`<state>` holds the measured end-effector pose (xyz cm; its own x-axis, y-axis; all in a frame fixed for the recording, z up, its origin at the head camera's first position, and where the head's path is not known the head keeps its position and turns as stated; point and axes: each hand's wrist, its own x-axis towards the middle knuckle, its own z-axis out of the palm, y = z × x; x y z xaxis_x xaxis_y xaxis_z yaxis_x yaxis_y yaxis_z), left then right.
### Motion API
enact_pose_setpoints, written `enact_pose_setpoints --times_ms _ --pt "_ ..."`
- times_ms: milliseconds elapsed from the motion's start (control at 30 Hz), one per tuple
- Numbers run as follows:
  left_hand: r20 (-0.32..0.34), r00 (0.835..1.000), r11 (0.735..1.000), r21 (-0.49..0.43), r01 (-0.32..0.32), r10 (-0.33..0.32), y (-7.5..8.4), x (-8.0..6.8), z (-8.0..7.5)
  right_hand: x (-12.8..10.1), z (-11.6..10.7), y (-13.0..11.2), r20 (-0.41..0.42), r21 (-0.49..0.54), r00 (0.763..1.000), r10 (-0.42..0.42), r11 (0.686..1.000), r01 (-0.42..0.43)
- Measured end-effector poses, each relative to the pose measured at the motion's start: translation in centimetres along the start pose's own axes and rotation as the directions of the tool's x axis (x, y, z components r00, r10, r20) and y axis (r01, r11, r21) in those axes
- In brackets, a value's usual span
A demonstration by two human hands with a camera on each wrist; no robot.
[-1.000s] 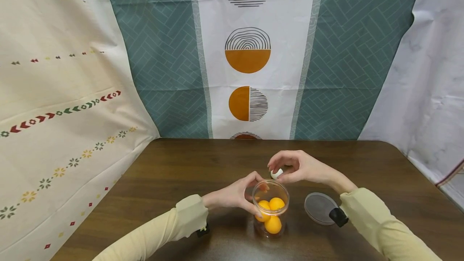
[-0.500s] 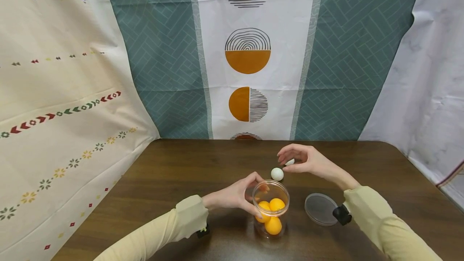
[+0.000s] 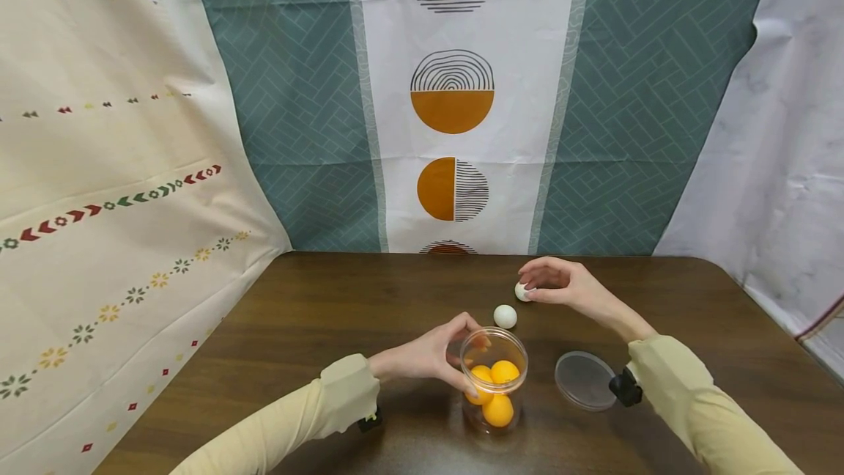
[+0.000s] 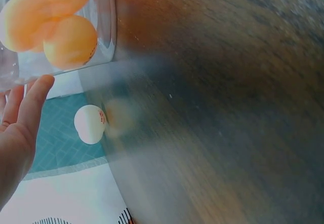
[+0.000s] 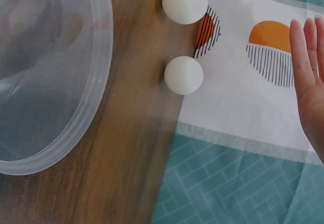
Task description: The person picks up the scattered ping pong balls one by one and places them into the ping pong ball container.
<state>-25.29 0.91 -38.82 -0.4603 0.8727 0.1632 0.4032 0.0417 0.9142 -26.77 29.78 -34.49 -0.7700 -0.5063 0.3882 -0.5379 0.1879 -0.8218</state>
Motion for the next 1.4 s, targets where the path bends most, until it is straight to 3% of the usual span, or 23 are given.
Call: enact_pose_setpoints --times_ms 267,667,1400 --pt "-0.003 1.0 1.0 -0.016 -0.003 0.002 0.2 0.0 0.1 -0.3 -0.3 1.2 -0.134 -0.065 0.984 0.12 0.989 -0.13" --pt "0.007 1.0 1.0 -0.014 0.002 -0.002 0.3 0.0 0.0 -0.6 -0.7 3.3 -0.199 -0.022 0.971 0.134 0.99 -0.141" --pt "-0.003 1.0 1.0 -0.014 -0.01 0.01 0.2 -0.1 0.1 -0.4 -0.7 4.9 -0.168 -0.14 0.966 0.199 0.965 -0.223"
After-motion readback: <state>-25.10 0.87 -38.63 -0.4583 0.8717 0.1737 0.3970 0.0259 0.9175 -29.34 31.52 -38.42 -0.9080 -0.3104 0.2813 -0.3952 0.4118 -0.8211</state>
